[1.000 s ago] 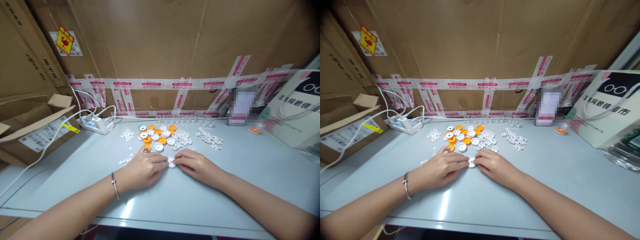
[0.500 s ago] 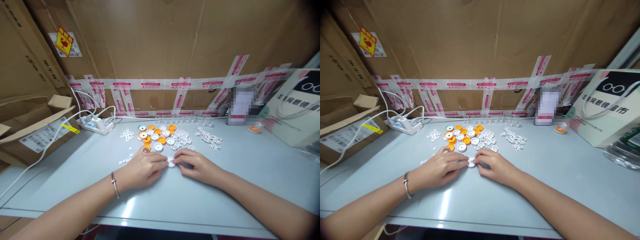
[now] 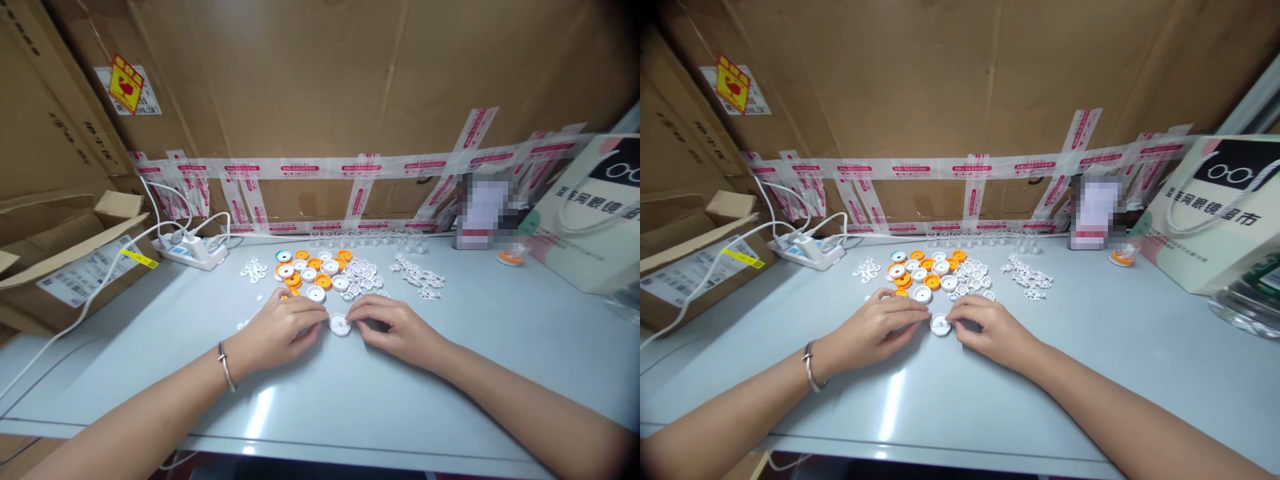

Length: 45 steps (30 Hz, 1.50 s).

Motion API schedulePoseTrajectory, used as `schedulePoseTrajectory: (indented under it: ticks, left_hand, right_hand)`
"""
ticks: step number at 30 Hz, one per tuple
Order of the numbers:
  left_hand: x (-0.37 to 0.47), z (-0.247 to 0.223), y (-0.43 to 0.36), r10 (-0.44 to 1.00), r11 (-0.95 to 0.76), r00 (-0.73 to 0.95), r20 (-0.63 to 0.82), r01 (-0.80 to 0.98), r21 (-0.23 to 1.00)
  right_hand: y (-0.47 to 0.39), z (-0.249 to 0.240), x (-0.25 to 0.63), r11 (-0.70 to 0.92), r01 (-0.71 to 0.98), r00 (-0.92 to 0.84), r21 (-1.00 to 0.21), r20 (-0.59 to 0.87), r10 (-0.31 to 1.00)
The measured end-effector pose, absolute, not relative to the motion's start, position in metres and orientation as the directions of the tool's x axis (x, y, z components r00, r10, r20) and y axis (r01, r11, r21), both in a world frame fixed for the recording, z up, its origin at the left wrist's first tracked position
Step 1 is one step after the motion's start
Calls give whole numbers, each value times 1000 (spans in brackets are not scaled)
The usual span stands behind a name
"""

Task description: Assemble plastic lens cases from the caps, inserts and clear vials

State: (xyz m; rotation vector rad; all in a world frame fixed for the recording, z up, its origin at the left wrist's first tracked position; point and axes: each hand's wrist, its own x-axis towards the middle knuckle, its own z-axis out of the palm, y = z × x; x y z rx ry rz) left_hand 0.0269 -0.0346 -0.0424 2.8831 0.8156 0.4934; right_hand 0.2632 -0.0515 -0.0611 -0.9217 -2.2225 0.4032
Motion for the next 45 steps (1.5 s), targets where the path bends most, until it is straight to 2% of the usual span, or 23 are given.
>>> schedulePoseTrajectory:
  ticks: [5, 12, 16, 20, 24, 31, 39, 45]
  left_hand:
    - [19, -41, -22, 635, -767, 667, 389, 603, 219]
    - [4, -35, 0, 780, -594, 448, 436, 750, 291]
    - [7, -40, 4, 750, -655, 530, 397, 678, 334]
    - [14, -47, 3, 741, -671, 610, 280, 673, 310]
    - [17, -48, 4, 719, -695, 644, 262, 656, 296]
    - [3, -33, 4, 776, -630, 581, 245, 736, 249]
    - [0, -42, 6, 750, -660, 636, 180, 708, 250]
    - [5, -42, 8, 765, -644, 594, 249, 714, 273]
  right_hand:
    - [-51, -55, 268, 646, 551, -406, -529, 507, 761]
    - [-44, -42, 285, 469, 699, -210, -539, 472, 856]
    - [-38, -42, 290, 402, 725, -149, -560, 442, 884]
    - [-37, -43, 288, 416, 713, -170, -564, 437, 883]
    - [-39, -42, 285, 427, 708, -192, -562, 429, 883]
    - [-41, -41, 285, 432, 692, -210, -578, 412, 887]
    - [-42, -40, 286, 433, 684, -223, -588, 396, 891]
    - [-43, -40, 285, 442, 687, -231, -577, 403, 886]
